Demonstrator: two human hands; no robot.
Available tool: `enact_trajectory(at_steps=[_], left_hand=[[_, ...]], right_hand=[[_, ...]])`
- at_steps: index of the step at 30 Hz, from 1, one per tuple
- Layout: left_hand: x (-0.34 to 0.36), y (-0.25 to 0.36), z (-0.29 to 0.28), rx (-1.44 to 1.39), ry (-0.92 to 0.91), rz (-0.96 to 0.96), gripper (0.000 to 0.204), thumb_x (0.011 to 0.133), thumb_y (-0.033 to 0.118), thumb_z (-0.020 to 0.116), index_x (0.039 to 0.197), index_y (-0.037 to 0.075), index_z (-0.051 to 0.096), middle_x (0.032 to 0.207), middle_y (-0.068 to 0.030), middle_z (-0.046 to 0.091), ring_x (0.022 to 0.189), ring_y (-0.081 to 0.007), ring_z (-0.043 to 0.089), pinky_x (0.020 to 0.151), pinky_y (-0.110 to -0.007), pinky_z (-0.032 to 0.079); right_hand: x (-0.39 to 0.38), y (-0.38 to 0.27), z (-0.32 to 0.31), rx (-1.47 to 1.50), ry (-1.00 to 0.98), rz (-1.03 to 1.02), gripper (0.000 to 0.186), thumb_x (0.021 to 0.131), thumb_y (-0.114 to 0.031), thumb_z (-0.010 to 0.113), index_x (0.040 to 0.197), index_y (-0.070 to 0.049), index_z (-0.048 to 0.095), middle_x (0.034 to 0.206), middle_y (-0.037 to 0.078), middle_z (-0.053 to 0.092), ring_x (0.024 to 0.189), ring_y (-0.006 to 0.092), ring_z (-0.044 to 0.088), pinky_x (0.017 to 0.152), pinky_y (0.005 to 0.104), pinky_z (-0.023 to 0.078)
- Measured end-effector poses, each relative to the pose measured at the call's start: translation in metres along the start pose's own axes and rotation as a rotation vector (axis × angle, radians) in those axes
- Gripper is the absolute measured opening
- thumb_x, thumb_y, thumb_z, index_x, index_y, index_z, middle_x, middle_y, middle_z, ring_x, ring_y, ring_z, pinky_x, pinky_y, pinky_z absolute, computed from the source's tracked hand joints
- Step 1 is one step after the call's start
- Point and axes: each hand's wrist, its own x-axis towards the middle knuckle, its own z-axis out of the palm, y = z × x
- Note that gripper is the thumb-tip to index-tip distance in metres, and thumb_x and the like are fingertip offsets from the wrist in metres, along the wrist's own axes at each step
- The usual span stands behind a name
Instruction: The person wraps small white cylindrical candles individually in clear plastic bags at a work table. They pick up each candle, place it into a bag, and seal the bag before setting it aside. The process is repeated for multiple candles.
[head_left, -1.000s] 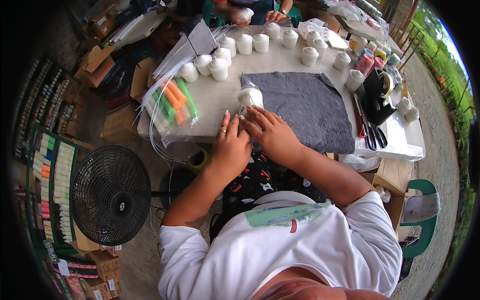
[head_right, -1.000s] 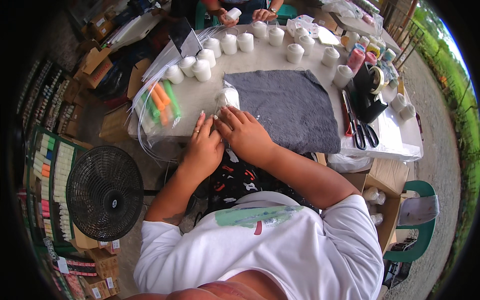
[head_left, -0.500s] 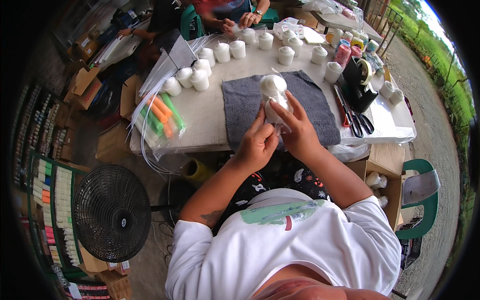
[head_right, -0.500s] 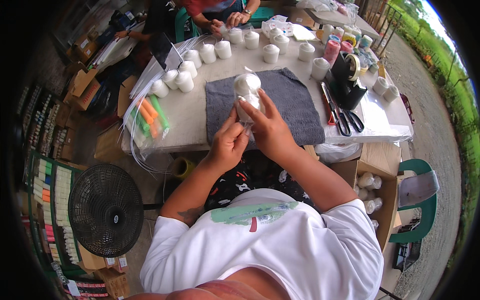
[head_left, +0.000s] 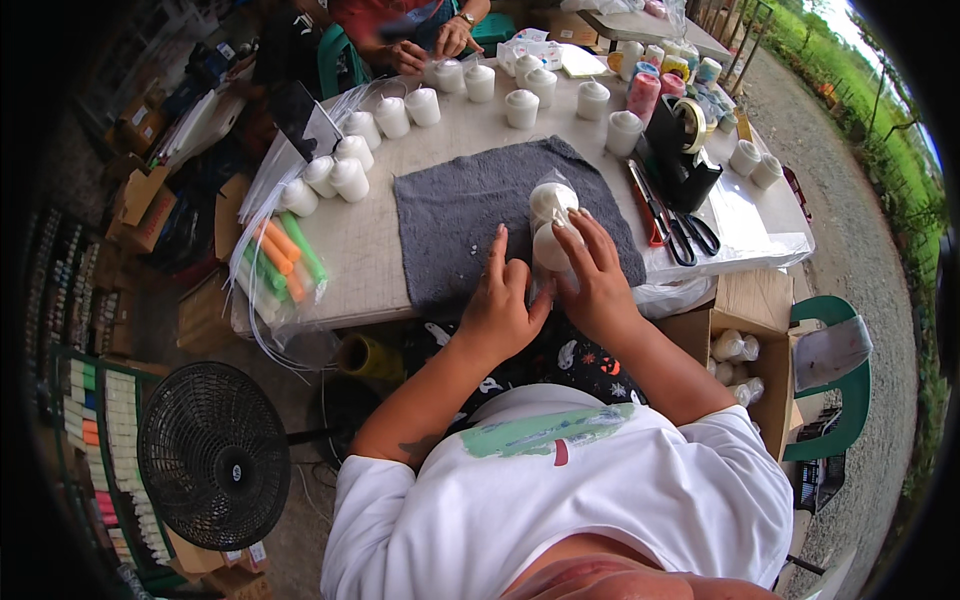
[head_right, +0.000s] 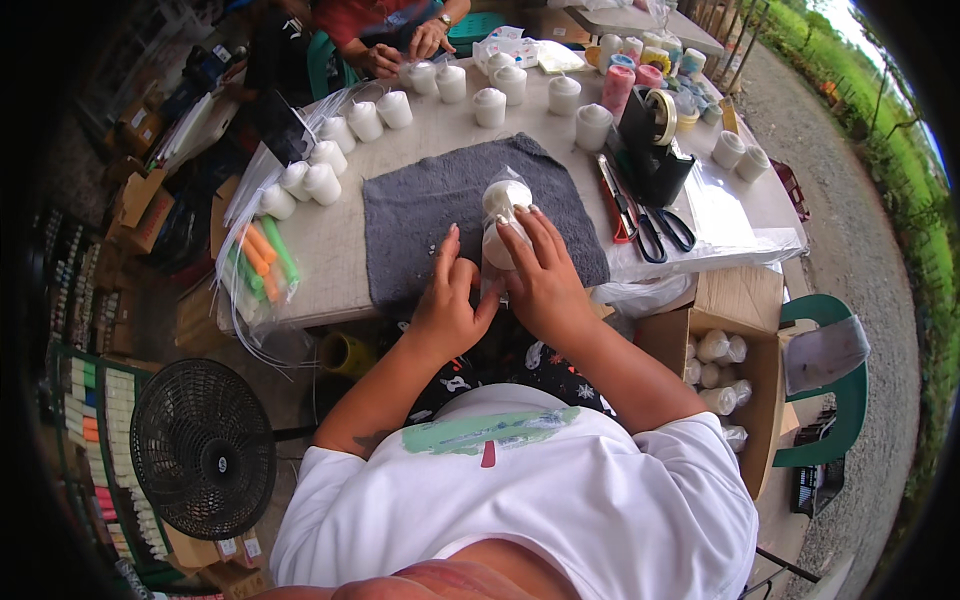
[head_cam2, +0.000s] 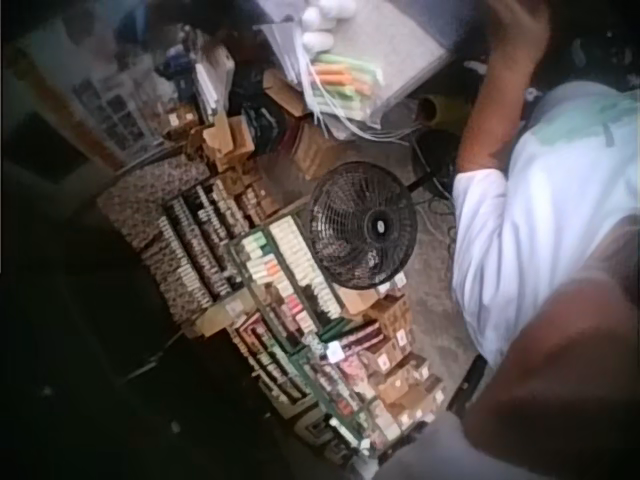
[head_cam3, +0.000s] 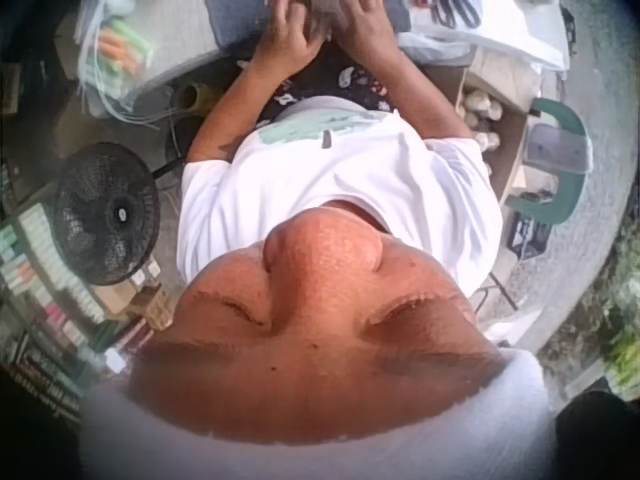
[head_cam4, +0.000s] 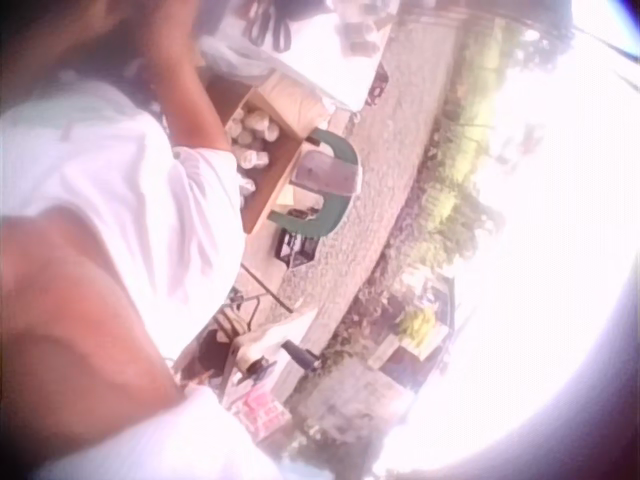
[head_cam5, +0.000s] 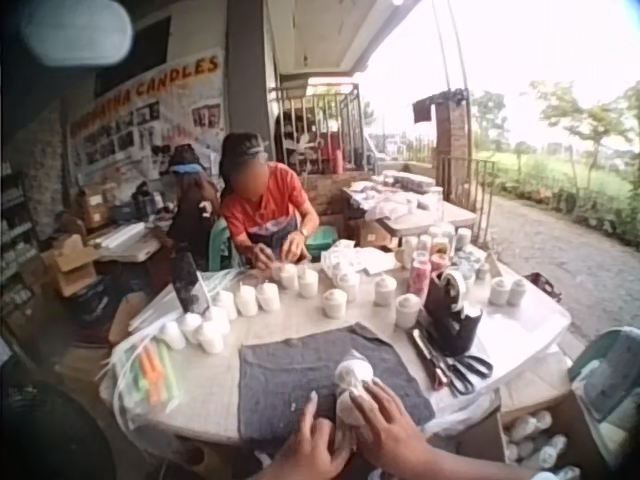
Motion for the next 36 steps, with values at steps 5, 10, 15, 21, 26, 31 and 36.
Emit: enact_trajectory(at_steps=[5, 10, 15, 21, 26, 31, 36], left_hand=[[-0.009, -0.007, 0.008, -0.087, -0.071, 0.084, 0.015, 0.083, 0.003, 0.060, 0.083, -0.006, 0.048, 0.136, -0.0430, 0.032, 0.118, -0.0533, 0.046, 0.097, -0.048, 0.044], [-0.012, -0.004, 0.012, -0.156, -0.041, 0.032, 0.015, 0.083, 0.003, 0.061, 0.078, -0.006, 0.049, 0.133, -0.0420, 0.037, 0.114, -0.0520, 0.051, 0.095, -0.048, 0.046], [-0.006, -0.010, 0.009, -0.022, 0.081, 0.122, 0.015, 0.084, 0.005, 0.060, 0.078, -0.004, 0.049, 0.127, -0.0409, 0.045, 0.107, -0.0519, 0.055, 0.088, -0.046, 0.050], [0.000, 0.002, 0.005, -0.118, 0.051, -0.069, 0.014, 0.084, 0.007, 0.060, 0.079, -0.002, 0.052, 0.124, -0.0400, 0.048, 0.103, -0.0493, 0.058, 0.080, -0.045, 0.051], [0.064, 0.009, -0.042, -0.079, -0.050, -0.040, 0.022, 0.083, 0.012, 0.063, 0.067, 0.000, 0.054, 0.099, -0.0284, 0.064, 0.098, -0.0305, 0.066, 0.070, -0.032, 0.050], [0.139, 0.023, -0.087, -0.197, -0.543, -0.504, 0.028, 0.088, 0.028, 0.062, 0.074, 0.003, 0.059, 0.079, -0.0086, 0.061, 0.080, -0.0124, 0.058, 0.075, -0.029, 0.049], [0.100, -0.043, -0.041, -0.809, -0.329, -0.346, 0.051, 0.084, 0.032, 0.072, 0.119, 0.011, 0.042, 0.123, -0.0078, 0.050, 0.116, -0.0169, 0.047, 0.097, -0.032, 0.040]], right_hand=[[-0.005, 0.006, 0.005, 0.075, -0.040, -0.072, 0.050, 0.072, 0.002, 0.065, 0.121, 0.000, 0.056, 0.123, 0.020, 0.054, 0.119, 0.0388, 0.050, 0.101, 0.0430, 0.044], [-0.008, 0.014, 0.007, 0.094, -0.033, -0.070, 0.049, 0.074, 0.001, 0.066, 0.121, -0.001, 0.057, 0.123, 0.020, 0.055, 0.118, 0.0386, 0.051, 0.101, 0.0424, 0.044], [-0.003, 0.013, 0.004, 0.211, 0.002, -0.024, 0.057, 0.074, -0.001, 0.070, 0.128, -0.008, 0.053, 0.126, 0.020, 0.053, 0.117, 0.0384, 0.052, 0.097, 0.0417, 0.047], [-0.003, 0.009, 0.008, 0.346, -0.052, 0.249, 0.061, 0.073, -0.005, 0.073, 0.129, -0.019, 0.052, 0.124, 0.022, 0.053, 0.110, 0.0404, 0.056, 0.090, 0.0427, 0.050], [0.052, 0.023, -0.024, 0.351, -0.327, 0.339, 0.055, 0.075, -0.019, 0.076, 0.125, -0.010, 0.054, 0.099, 0.017, 0.064, 0.091, 0.0264, 0.063, 0.076, 0.0356, 0.051], [0.132, 0.038, -0.059, 0.572, -0.902, 0.734, 0.071, 0.074, -0.023, 0.079, 0.130, 0.004, 0.044, 0.116, 0.024, 0.060, 0.094, 0.0320, 0.067, 0.072, 0.0382, 0.060], [0.148, 0.059, -0.047, 0.665, -0.991, 0.798, 0.062, 0.080, -0.024, 0.075, 0.129, 0.003, 0.049, 0.117, 0.025, 0.060, 0.096, 0.0366, 0.065, 0.077, 0.0413, 0.059]])
